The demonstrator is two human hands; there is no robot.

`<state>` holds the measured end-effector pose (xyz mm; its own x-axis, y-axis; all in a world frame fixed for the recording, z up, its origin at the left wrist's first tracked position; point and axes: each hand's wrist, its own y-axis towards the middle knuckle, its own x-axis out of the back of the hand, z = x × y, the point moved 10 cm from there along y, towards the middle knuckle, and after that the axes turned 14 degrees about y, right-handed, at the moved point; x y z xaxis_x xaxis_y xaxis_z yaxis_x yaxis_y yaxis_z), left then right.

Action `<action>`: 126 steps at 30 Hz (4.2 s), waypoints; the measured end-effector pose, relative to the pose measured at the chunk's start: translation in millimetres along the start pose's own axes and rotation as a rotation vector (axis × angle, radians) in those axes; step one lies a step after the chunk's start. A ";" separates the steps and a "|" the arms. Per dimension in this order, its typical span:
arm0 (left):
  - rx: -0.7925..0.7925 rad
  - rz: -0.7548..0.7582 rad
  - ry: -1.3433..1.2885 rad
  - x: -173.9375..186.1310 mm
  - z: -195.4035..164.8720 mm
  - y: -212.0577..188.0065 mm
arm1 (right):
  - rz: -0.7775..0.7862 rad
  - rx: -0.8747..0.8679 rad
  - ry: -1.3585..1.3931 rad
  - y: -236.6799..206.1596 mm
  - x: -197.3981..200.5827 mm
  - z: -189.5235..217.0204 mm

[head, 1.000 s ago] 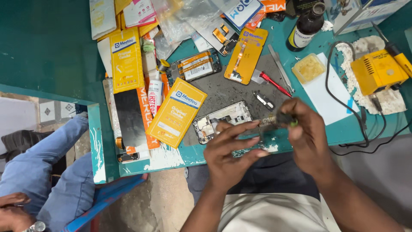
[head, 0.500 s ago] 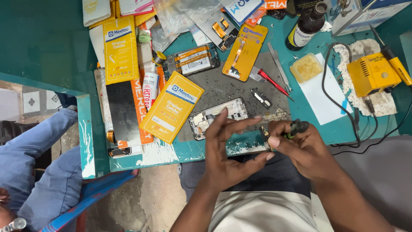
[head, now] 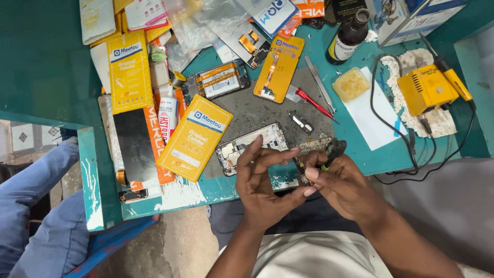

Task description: The person repairs a disassembled smartphone on a workbench. They use a red screwdriver to work on the phone's frame, apply liquid from a brown bottle onto a small component, brush the part, and then hold and work on a small flex component with a screwdriver-like tool over the mat.

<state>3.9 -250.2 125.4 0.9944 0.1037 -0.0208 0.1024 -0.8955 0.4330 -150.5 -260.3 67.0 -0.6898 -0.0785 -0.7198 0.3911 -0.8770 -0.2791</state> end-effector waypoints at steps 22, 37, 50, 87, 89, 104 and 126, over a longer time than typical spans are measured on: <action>-0.028 0.019 0.442 27.9 -34.0 31.1 | -0.218 0.741 -1.568 54.8 -43.0 79.0; -0.038 0.134 0.567 18.4 -20.6 41.9 | -0.018 0.238 -0.385 35.6 -6.6 29.7; 0.606 0.110 -1.300 -20.8 61.6 -5.0 | 0.122 0.572 -0.593 -12.5 -76.1 59.0; -0.103 -0.220 0.199 61.8 -49.7 -3.2 | -0.413 0.894 -1.434 120.4 -8.3 186.1; -0.153 -0.232 0.277 65.8 -62.6 -0.2 | -0.257 1.078 -1.469 87.6 -50.4 179.4; -0.141 -0.198 0.150 72.8 -95.0 -24.7 | 0.271 1.536 -1.928 -108.3 -189.5 107.2; -0.121 -0.181 -0.028 76.3 -102.1 -41.0 | 0.439 1.430 -2.179 -139.8 -200.5 82.5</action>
<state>72.9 -161.4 198.1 0.9605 0.2448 -0.1325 0.2775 -0.8046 0.5249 -117.2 -161.1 302.8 -0.4131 0.4241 0.8059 0.7875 -0.2782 0.5500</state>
